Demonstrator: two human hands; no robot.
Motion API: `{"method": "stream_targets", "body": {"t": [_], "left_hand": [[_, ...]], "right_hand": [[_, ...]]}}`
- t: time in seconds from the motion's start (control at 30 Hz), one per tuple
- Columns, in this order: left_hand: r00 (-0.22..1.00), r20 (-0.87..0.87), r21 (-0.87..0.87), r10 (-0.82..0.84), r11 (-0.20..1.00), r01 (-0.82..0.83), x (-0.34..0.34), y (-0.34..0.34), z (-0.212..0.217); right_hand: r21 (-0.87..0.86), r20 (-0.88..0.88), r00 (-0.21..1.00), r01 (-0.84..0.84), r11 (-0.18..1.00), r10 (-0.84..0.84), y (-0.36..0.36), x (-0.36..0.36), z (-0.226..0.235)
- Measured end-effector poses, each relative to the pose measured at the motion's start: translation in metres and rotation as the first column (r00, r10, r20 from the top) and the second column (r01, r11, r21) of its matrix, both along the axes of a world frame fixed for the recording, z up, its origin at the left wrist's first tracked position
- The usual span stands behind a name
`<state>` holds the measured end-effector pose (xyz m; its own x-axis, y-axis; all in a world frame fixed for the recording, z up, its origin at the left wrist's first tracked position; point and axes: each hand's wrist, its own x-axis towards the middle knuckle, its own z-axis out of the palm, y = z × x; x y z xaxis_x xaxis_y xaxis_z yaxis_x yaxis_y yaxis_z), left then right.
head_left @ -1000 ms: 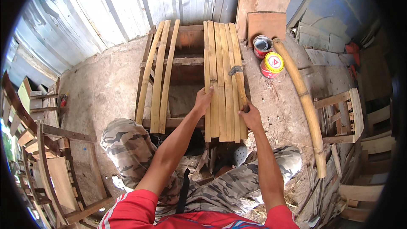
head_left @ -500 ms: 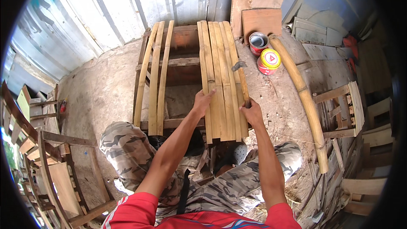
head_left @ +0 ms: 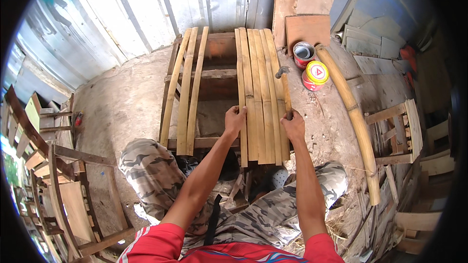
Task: The person assembles a wooden structure by aligning thin wooden slats and securing them with a hammer. The person repeatedly positions the slats and taps them into place.
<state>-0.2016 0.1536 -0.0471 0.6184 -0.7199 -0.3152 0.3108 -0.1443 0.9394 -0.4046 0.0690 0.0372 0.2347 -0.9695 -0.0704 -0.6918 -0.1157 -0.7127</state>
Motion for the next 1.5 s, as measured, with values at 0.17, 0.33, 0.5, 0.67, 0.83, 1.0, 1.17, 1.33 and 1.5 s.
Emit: {"method": "stream_targets", "body": {"t": [0.17,0.33,0.5,0.67,0.83,1.0,1.17,1.33,1.5], "left_hand": [[0.998,0.05,0.099,0.025,0.995,-0.03,0.009,0.014,0.02],[0.966,0.259,0.191,-0.019,0.981,-0.032,0.024,0.029,0.028],[0.894,0.449,0.194,-0.006,0.977,-0.091,0.063,0.046,0.013],[0.958,0.282,0.134,0.055,0.986,-0.097,0.058,0.05,0.029],[0.979,0.169,0.053,0.116,0.991,-0.127,0.062,0.054,0.015],[0.987,0.076,-0.042,0.139,0.99,-0.136,0.06,0.042,-0.005],[0.986,0.0,-0.102,0.166,0.981,-0.165,0.064,0.04,-0.011],[0.985,0.02,-0.148,0.174,0.975,-0.169,0.066,0.037,-0.013],[0.98,0.0,-0.153,0.198,0.969,-0.195,0.074,0.035,-0.013]], "right_hand": [[0.003,0.052,0.999,-0.011,1.0,0.011,0.006,0.015,0.026],[0.037,0.083,0.995,-0.057,0.998,0.054,0.016,0.023,0.05],[-0.007,0.03,0.991,-0.133,0.991,0.133,0.029,0.032,0.059],[0.028,0.098,0.981,-0.17,0.985,0.167,0.036,0.032,0.043],[0.304,0.275,0.949,-0.238,0.922,0.154,0.078,0.066,0.023],[0.395,0.33,0.937,-0.244,0.886,0.111,0.126,0.084,-0.008],[0.248,0.35,0.919,-0.281,0.927,0.184,0.157,0.086,-0.05],[0.272,0.298,0.939,-0.258,0.927,0.174,0.183,0.093,-0.054],[0.248,0.403,0.909,-0.225,0.942,0.111,0.205,0.103,-0.061]]}}
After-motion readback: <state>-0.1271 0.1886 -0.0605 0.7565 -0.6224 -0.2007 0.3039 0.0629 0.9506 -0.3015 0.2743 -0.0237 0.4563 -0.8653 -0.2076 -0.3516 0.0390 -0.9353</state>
